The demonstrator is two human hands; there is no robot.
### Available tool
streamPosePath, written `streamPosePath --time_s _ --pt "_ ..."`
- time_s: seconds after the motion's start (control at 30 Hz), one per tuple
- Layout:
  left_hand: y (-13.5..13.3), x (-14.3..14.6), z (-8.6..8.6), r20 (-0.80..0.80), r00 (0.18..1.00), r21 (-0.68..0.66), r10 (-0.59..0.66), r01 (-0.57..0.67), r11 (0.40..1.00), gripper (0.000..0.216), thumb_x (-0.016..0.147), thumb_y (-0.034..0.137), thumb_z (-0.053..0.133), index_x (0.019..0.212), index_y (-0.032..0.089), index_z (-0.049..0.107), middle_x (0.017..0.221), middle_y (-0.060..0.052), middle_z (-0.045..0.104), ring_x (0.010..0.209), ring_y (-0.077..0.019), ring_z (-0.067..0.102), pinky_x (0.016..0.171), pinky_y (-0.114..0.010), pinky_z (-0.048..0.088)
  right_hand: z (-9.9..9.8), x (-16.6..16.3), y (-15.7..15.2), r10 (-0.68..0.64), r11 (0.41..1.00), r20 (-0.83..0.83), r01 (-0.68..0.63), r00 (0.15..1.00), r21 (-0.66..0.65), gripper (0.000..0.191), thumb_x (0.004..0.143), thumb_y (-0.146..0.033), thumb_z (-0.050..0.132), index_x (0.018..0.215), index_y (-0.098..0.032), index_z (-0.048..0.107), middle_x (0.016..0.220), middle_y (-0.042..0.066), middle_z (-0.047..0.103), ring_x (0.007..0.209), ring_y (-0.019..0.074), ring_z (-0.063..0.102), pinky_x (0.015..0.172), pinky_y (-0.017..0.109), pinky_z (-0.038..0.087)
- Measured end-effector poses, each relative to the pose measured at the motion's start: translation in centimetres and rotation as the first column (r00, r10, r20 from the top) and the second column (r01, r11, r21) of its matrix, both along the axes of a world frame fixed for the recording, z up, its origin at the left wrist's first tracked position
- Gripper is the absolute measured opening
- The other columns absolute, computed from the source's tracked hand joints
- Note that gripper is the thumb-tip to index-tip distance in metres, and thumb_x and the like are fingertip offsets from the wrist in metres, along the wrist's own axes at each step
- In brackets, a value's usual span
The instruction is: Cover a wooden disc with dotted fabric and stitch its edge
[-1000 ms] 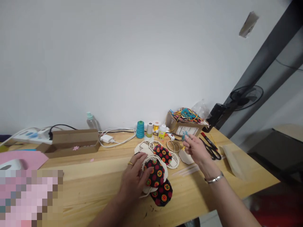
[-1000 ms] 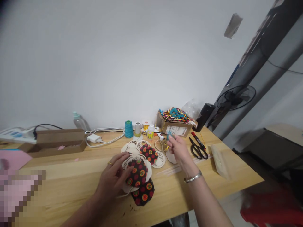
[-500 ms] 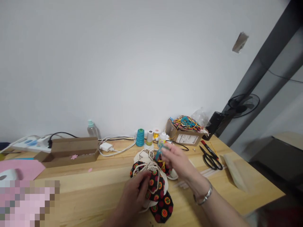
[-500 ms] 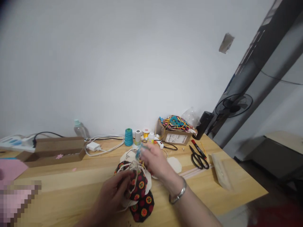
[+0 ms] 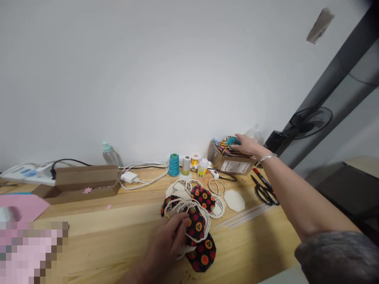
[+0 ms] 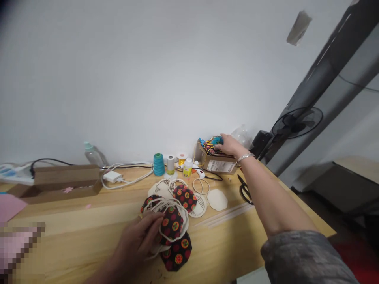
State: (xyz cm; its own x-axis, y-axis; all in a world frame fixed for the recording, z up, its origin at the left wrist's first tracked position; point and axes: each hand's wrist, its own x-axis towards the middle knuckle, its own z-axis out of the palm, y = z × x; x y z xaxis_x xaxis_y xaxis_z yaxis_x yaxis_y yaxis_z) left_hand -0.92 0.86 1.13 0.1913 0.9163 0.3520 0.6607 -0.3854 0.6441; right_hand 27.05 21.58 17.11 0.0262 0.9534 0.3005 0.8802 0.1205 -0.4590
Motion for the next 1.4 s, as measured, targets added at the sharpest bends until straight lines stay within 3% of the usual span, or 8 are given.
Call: streamPosePath --time_s 0.17,0.3,0.57,0.73,0.97,1.1,1.23,1.4 --pt "1.5 -1.5 0.4 -0.110 0.970 0.031 0.218 -0.215 0.976 0.044 0.084 0.042 0.046 0.114 0.012 0.059 0.116 -0.015 0.058 0.110 -0.0282 0.049 0.096 -0.041 0.037 -2.1 -1.0 -4.8 0.020 1.000 0.246 -0.014 0.969 -0.026 0.047 0.082 -0.029 0.053 0.126 -0.020 0.044 0.135 0.016 0.039 0.122 0.0377 0.034 0.095 0.053 0.026" --pt "1.8 -2.0 0.1 -0.261 0.957 -0.145 0.124 -0.166 0.975 0.087 0.065 0.061 0.060 0.133 0.010 0.042 0.140 -0.018 0.040 0.126 -0.0364 0.032 0.101 -0.050 0.029 -6.4 -1.9 -9.3 0.127 0.975 0.312 -0.061 0.942 -0.214 0.025 0.076 -0.024 0.059 0.099 -0.015 0.060 0.105 0.017 0.059 0.103 0.0314 0.053 0.086 0.040 0.038" --pt "1.0 -2.2 1.1 -0.406 0.914 -0.337 -0.007 -0.143 0.930 0.122 0.047 0.068 0.065 0.143 0.012 0.017 0.151 -0.021 0.009 0.133 -0.0453 0.014 0.100 -0.057 0.023 -13.2 1.7 -11.3 0.099 0.903 0.100 -0.047 0.990 -0.427 0.046 0.051 -0.027 0.078 0.091 -0.013 0.063 0.092 0.012 0.063 0.081 0.0234 0.059 0.070 0.030 0.044" --pt "1.0 -3.9 1.6 -0.424 0.899 -0.388 -0.113 -0.068 0.919 0.119 0.048 0.051 0.072 0.144 0.015 0.011 0.152 -0.017 0.006 0.134 -0.0418 0.015 0.101 -0.054 0.024 -13.2 3.6 -11.3 0.039 0.924 -0.172 -0.101 0.984 -0.368 0.029 0.065 -0.042 0.065 0.061 -0.015 0.054 0.057 0.002 0.056 0.054 0.0151 0.052 0.051 0.026 0.038" --pt "1.0 -3.9 0.8 -0.419 0.901 -0.341 -0.115 -0.038 0.939 0.115 0.050 0.047 0.071 0.144 0.016 0.014 0.152 -0.016 0.010 0.131 -0.0400 0.023 0.100 -0.050 0.029 -13.0 -0.3 -11.3 0.139 0.947 -0.451 -0.251 0.881 -0.200 0.048 0.078 -0.060 0.041 0.074 -0.015 0.053 0.065 0.004 0.058 0.057 0.0140 0.054 0.055 0.026 0.044" --pt "0.9 -3.1 0.8 -0.424 0.897 -0.324 -0.122 -0.024 0.946 0.113 0.051 0.049 0.070 0.144 0.015 0.016 0.152 -0.015 0.014 0.130 -0.0394 0.025 0.100 -0.049 0.029 -12.9 -2.4 -11.2 0.235 0.928 -0.346 -0.315 0.908 -0.197 0.038 0.084 -0.046 0.040 0.079 -0.014 0.060 0.074 0.007 0.062 0.067 0.0173 0.056 0.064 0.031 0.046" --pt "0.9 -2.9 0.4 -0.435 0.895 -0.307 -0.104 -0.039 0.951 0.114 0.051 0.052 0.070 0.144 0.013 0.016 0.151 -0.017 0.015 0.128 -0.0402 0.027 0.099 -0.049 0.029 -11.9 0.9 -14.0 0.282 0.923 -0.120 -0.303 0.952 -0.236 0.016 0.072 -0.020 0.053 0.082 -0.013 0.064 0.090 0.013 0.063 0.085 0.0251 0.056 0.082 0.041 0.042" --pt "1.0 -2.8 0.1 -0.434 0.897 -0.296 -0.090 -0.047 0.954 0.113 0.052 0.055 0.068 0.144 0.013 0.017 0.151 -0.018 0.015 0.128 -0.0400 0.027 0.099 -0.049 0.029 -12.0 3.8 -18.3 0.377 0.903 0.211 -0.307 0.902 -0.301 0.042 0.070 0.000 0.044 0.107 -0.014 0.059 0.113 0.015 0.059 0.106 0.0268 0.052 0.092 0.042 0.037"
